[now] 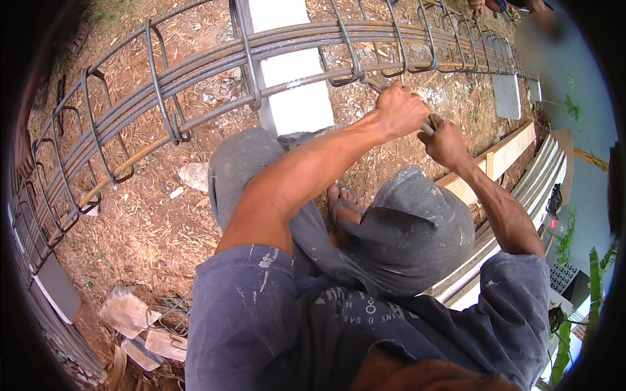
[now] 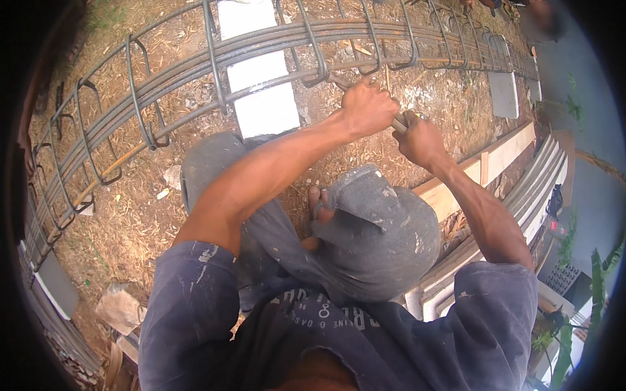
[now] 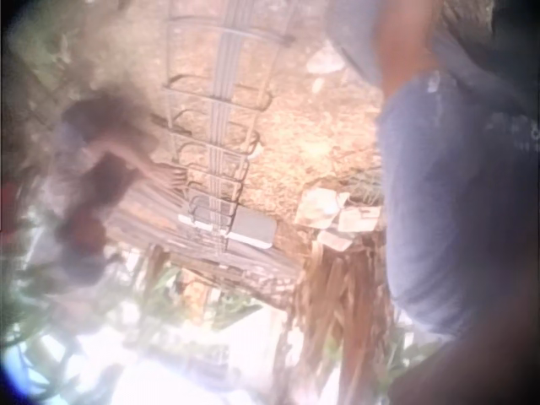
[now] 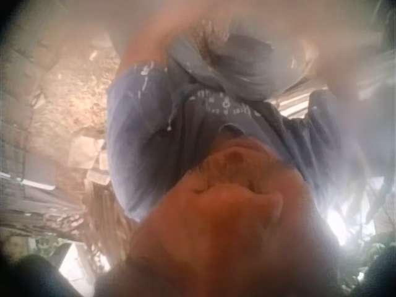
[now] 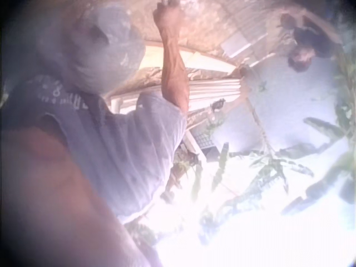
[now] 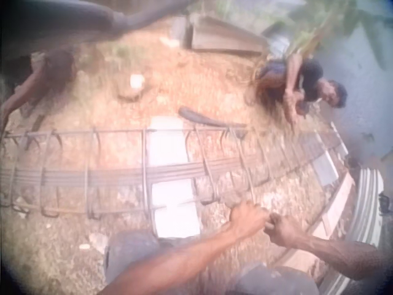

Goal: The person ties wire to a rebar cage using pliers, securing intersections along the frame. They repeatedly pick up wire, wrap it around bars, and twist it with pliers to fasten the structure.

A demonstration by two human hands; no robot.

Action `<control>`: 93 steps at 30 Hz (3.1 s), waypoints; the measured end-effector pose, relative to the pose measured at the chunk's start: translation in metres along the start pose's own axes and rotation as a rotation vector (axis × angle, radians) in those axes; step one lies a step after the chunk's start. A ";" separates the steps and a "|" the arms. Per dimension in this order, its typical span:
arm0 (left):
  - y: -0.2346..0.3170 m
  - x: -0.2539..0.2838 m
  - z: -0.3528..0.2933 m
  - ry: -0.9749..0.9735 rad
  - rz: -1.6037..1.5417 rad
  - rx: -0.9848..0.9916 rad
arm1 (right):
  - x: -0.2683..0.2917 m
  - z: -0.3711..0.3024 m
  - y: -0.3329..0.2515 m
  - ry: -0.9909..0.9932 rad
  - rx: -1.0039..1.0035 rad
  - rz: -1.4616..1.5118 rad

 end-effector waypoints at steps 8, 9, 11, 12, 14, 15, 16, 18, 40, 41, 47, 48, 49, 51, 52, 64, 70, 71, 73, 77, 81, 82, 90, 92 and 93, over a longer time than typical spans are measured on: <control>-0.002 -0.045 -0.039 0.819 0.106 -0.497 | -0.026 -0.015 0.003 -0.938 0.022 1.084; 0.000 -0.048 -0.035 0.665 0.087 -0.507 | -0.026 -0.016 0.012 -0.949 0.019 0.993; 0.001 -0.043 -0.021 0.531 0.109 -0.341 | 0.002 -0.018 -0.005 -0.476 0.031 0.355; 0.004 -0.039 -0.015 0.461 0.115 -0.260 | 0.014 -0.026 -0.019 -0.235 0.040 0.045; 0.007 -0.019 -0.003 0.411 -0.008 -0.139 | 0.015 -0.037 -0.031 0.165 0.062 -0.325; 0.007 -0.008 0.000 0.346 -0.075 -0.092 | 0.017 -0.037 -0.035 0.265 0.054 -0.381; 0.008 -0.002 0.002 0.286 -0.139 -0.054 | 0.020 -0.039 -0.041 0.372 0.037 -0.440; 0.010 0.001 0.005 0.213 -0.126 -0.056 | 0.024 -0.031 -0.038 0.205 -0.084 -0.344; 0.012 -0.025 0.007 0.297 0.056 -0.353 | -0.006 -0.011 0.013 -0.124 0.037 0.277; 0.006 -0.023 0.005 0.296 0.098 -0.340 | -0.005 -0.010 0.007 -0.145 0.000 0.312; 0.000 -0.022 -0.037 0.487 0.037 -0.434 | -0.026 -0.058 0.005 -0.463 -0.048 1.471; -0.003 -0.027 -0.031 0.334 0.087 -0.403 | -0.021 -0.059 -0.017 -0.565 -0.018 1.397; 0.001 -0.036 -0.025 0.202 0.120 -0.393 | -0.014 -0.065 -0.035 -0.643 -0.019 1.316; -0.002 -0.052 -0.039 0.273 0.050 -0.490 | -0.040 -0.037 -0.009 -0.507 0.198 0.936; -0.007 -0.052 -0.047 0.188 0.018 -0.460 | -0.039 -0.023 -0.019 -0.567 0.246 0.571; -0.023 -0.069 -0.015 0.282 -0.030 -0.411 | -0.047 -0.007 0.085 -1.064 0.291 1.404; 0.021 -0.049 -0.007 0.045 0.018 -0.405 | -0.045 0.057 0.125 -0.019 0.389 0.127; 0.029 -0.050 0.002 -0.009 0.036 -0.376 | -0.049 0.061 0.125 -0.143 0.458 0.373; 0.020 -0.049 0.020 -0.088 -0.104 -0.141 | -0.042 0.057 0.108 -0.505 0.559 0.895; 0.010 -0.007 0.030 0.300 -0.196 -0.012 | -0.045 0.070 0.109 -0.132 0.506 1.011; -0.020 0.028 0.017 0.484 -0.027 0.466 | -0.019 0.106 0.110 0.390 0.369 1.093; -0.024 0.030 0.016 0.472 -0.032 0.614 | -0.007 0.113 0.096 0.615 0.453 1.013; -0.032 -0.002 0.033 0.408 -0.102 0.536 | 0.023 0.157 0.069 0.616 0.507 0.801; -0.026 -0.003 0.045 0.426 -0.003 0.510 | 0.025 0.164 0.072 0.657 0.550 0.777; -0.028 -0.005 0.046 0.467 0.070 0.458 | 0.030 0.159 0.071 0.608 0.558 0.741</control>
Point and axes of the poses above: each hand's wrist, its own z-axis towards the middle knuckle, its own x-axis out of the back of the hand, y = z × x, the point moved 2 cm from there along z, towards the middle knuckle, and after that the axes turned 15 degrees about -y, right-handed, at the moved point
